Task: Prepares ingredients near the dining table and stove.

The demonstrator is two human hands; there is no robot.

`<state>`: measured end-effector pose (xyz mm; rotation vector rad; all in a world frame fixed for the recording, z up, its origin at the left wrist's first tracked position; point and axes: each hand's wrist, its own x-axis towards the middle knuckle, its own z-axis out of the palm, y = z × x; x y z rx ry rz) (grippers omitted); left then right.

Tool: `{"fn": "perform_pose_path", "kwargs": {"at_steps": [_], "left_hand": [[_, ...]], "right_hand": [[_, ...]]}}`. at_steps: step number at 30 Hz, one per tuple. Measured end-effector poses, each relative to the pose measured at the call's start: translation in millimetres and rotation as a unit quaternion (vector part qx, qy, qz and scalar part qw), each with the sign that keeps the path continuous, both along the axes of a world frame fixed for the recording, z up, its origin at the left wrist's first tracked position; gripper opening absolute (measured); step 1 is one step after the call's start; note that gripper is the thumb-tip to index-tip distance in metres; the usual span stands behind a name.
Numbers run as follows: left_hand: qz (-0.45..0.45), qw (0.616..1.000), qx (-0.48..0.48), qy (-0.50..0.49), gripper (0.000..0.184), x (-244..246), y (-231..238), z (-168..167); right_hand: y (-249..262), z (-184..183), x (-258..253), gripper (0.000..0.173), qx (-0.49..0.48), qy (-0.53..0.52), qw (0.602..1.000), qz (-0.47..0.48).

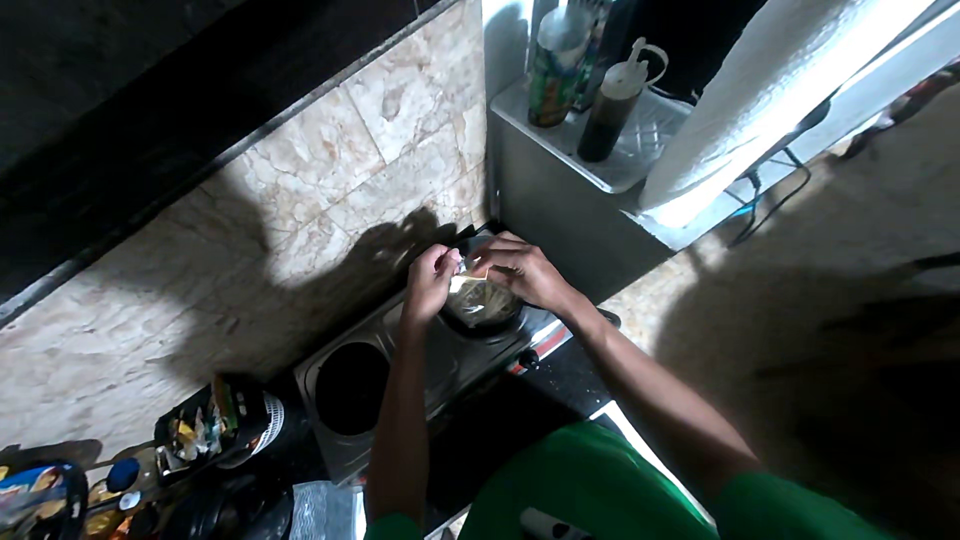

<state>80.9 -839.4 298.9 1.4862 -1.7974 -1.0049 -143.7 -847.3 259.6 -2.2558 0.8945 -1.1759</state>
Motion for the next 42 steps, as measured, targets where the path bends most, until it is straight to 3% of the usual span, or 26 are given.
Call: {"fn": "perform_pose_path", "kwargs": {"at_steps": [11, 21, 24, 30, 39, 42], "left_hand": [[-0.004, 1.0, -0.003, 0.004, 0.027, -1.2, 1.8, 4.8], [0.013, 1.0, -0.017, 0.018, 0.026, 9.7, -12.0, -14.1], [0.049, 0.999, -0.008, -0.017, 0.027, 13.6, -4.7, -13.9], [0.072, 0.991, -0.089, -0.069, 0.025, 9.8, -3.9, -15.8], [0.024, 0.997, -0.078, 0.007, 0.027, 6.3, -4.1, -25.5], [-0.01, 0.996, -0.089, -0.028, 0.022, 8.5, -2.9, -15.8]], "right_hand": [[5.0, -9.5, 4.0, 0.023, 0.022, 0.016, 0.999, -0.038], [1.2, -13.4, 2.6, 0.018, -0.009, 0.028, 1.0, 0.002], [2.2, -14.7, -0.4, 0.018, -0.013, 0.036, 0.999, 0.001], [6.5, -17.7, -2.0, 0.017, -0.016, 0.049, 0.999, -0.014], [9.8, -18.1, 3.2, 0.02, -0.018, 0.092, 0.996, -0.001], [11.5, -14.4, 1.2, 0.02, -0.016, 0.11, 0.994, -0.001]]}}
